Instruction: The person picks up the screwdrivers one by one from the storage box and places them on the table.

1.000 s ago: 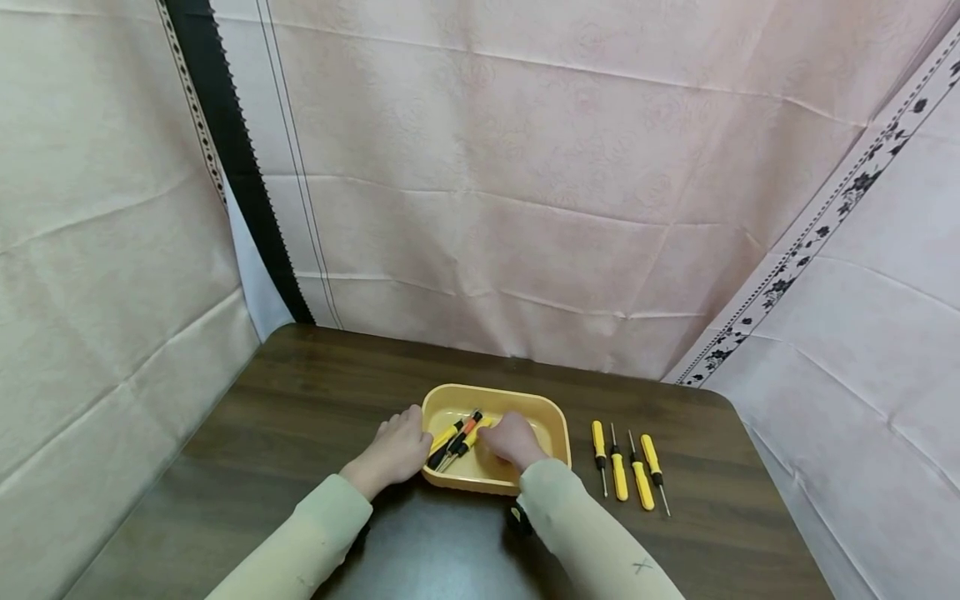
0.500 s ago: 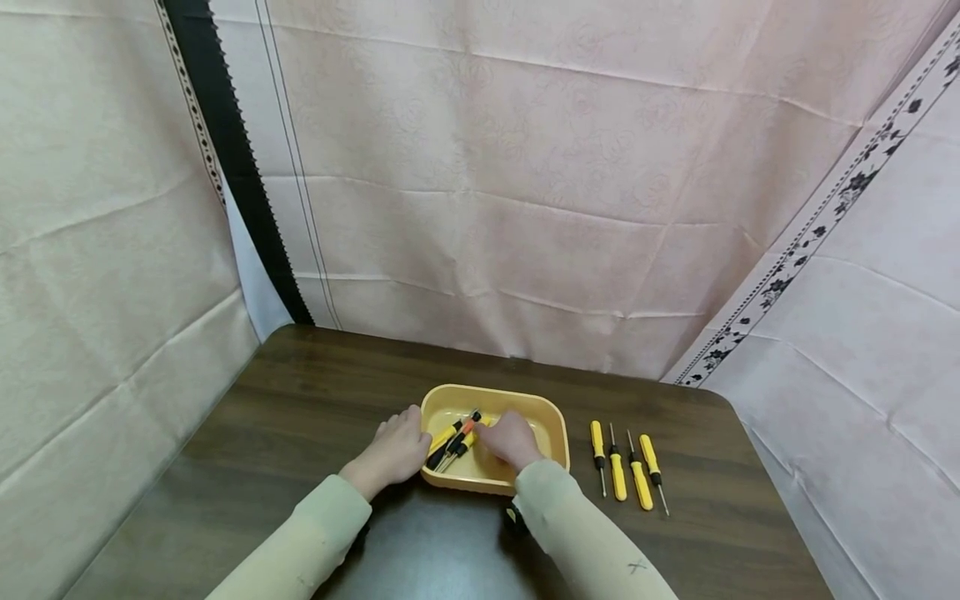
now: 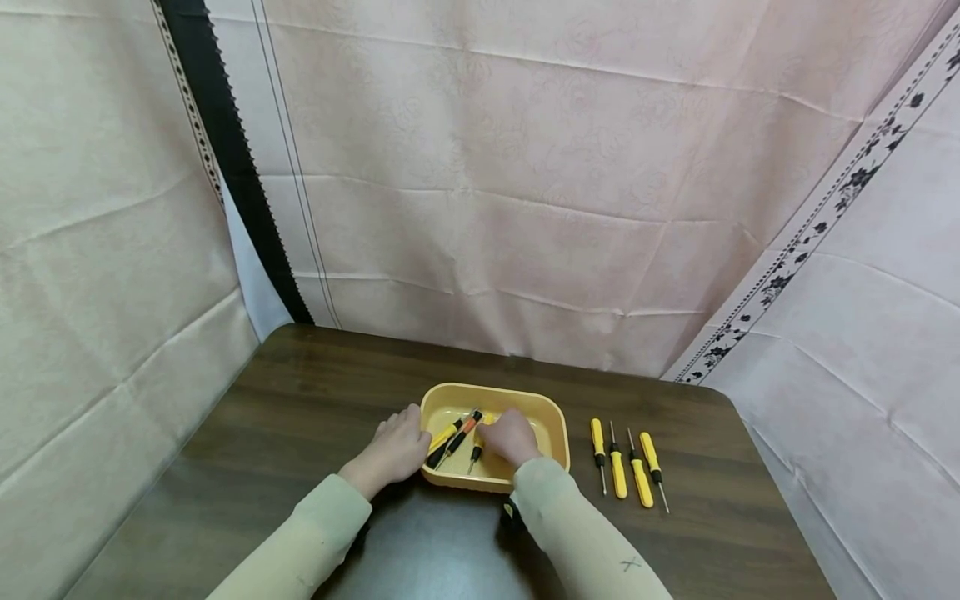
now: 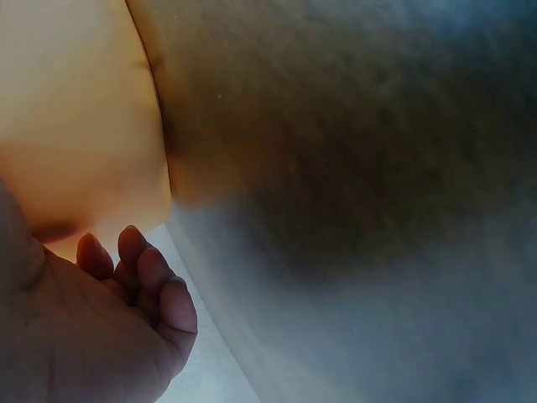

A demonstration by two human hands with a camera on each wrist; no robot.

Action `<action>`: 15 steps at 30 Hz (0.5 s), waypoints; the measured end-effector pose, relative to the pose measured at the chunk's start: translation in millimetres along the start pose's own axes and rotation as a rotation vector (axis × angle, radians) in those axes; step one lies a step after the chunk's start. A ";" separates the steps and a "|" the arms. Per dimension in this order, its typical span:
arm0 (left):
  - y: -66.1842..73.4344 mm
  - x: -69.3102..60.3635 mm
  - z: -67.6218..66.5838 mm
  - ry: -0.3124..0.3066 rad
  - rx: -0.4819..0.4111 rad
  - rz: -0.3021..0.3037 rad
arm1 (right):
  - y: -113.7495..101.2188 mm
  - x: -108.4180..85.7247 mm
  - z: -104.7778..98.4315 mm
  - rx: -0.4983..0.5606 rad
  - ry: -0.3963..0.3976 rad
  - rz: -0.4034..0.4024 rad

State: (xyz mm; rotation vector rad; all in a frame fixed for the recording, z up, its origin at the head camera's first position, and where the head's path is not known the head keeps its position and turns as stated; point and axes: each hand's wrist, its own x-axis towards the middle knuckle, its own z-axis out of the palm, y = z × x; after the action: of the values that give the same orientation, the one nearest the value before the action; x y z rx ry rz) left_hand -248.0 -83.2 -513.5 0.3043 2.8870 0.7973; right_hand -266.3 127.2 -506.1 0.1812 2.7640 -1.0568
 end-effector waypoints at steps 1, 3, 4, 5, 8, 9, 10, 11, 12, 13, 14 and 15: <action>0.1 0.0 0.2 0.000 0.000 0.000 | 1.0 0.1 -0.3 0.010 0.001 0.003; 0.4 -0.4 0.8 0.001 0.001 0.000 | 3.0 0.8 -0.8 0.026 -0.006 0.014; 0.6 -0.6 1.0 0.000 0.001 0.002 | 3.6 1.0 -1.2 0.041 -0.012 0.025; 0.8 -0.9 1.1 -0.001 0.004 0.002 | 4.5 1.4 -1.5 0.055 -0.017 0.036; 1.5 -1.4 1.0 -0.009 0.005 -0.002 | 6.7 2.0 -3.1 0.110 -0.033 0.064; 1.8 -1.4 0.6 -0.011 0.006 -0.003 | 7.3 2.2 -3.9 0.131 -0.035 0.076; 1.6 -1.1 0.5 -0.012 0.006 -0.004 | 8.0 2.3 -4.6 0.157 -0.034 0.081; 1.6 -0.8 0.3 -0.011 0.007 -0.005 | 8.7 2.6 -5.5 0.186 -0.034 0.092; 1.3 -0.4 0.1 -0.011 0.007 -0.004 | 9.5 2.7 -6.4 0.218 -0.032 0.097; 0.9 0.0 -0.2 -0.008 0.006 -0.003 | 10.1 2.8 -7.4 0.243 -0.030 0.104; 0.4 0.4 -0.2 -0.003 0.010 0.000 | 11.0 3.1 -8.1 0.270 -0.028 0.111; -0.2 0.8 -0.2 0.000 0.012 0.002 | 11.9 3.7 -8.8 0.295 -0.029 0.118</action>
State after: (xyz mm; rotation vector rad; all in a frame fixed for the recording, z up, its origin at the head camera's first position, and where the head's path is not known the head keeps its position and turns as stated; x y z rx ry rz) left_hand -248.9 -83.3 -513.5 0.3085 2.8927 0.7803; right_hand -268.8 142.0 -508.1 0.3598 2.5235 -1.4172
